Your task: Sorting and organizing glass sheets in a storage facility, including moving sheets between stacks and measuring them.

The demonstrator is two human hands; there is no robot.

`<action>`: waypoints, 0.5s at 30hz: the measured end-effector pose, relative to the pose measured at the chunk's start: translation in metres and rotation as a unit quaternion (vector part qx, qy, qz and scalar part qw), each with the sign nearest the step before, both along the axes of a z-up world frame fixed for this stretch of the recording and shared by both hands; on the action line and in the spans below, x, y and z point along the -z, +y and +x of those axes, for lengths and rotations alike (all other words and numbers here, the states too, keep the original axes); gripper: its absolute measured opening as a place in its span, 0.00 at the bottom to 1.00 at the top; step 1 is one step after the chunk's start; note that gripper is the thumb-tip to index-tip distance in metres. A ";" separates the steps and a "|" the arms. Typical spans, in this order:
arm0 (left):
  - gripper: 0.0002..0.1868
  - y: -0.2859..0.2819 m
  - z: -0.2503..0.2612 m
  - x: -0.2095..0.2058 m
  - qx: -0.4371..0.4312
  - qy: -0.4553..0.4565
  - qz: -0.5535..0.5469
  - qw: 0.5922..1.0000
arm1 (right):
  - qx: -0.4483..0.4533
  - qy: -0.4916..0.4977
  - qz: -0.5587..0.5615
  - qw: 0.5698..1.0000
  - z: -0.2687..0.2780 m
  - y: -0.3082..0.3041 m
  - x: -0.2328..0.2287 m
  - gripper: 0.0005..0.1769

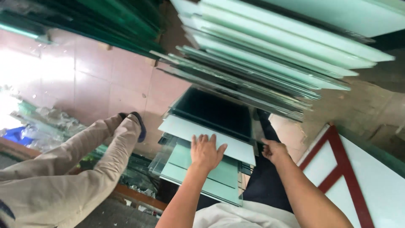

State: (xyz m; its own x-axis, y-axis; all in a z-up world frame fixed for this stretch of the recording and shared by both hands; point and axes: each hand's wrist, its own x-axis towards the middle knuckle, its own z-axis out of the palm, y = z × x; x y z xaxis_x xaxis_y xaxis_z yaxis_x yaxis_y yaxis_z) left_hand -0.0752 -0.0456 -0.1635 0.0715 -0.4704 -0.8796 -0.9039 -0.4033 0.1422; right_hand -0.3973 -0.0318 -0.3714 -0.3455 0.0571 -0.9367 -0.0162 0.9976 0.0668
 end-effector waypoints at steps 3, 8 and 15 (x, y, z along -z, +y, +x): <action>0.44 -0.014 0.007 0.015 -0.171 0.024 -0.026 0.985 | 0.000 0.013 -0.013 1.000 0.004 -0.017 0.000 0.18; 0.62 -0.029 0.018 0.069 -0.490 0.013 -0.062 0.870 | 0.010 -0.015 -0.012 1.000 0.023 -0.043 -0.022 0.14; 0.60 -0.054 0.052 0.142 -0.796 0.094 -0.018 0.597 | 0.201 -0.081 -0.004 0.976 0.033 -0.043 -0.031 0.20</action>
State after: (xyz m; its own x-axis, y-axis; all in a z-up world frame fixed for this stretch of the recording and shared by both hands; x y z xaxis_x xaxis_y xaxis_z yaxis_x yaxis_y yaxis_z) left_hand -0.0230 -0.0992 -0.3058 0.3552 0.0439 -0.9338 0.6552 -0.7242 0.2151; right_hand -0.3644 -0.0743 -0.3403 -0.1431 0.1499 -0.9783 0.3663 0.9263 0.0883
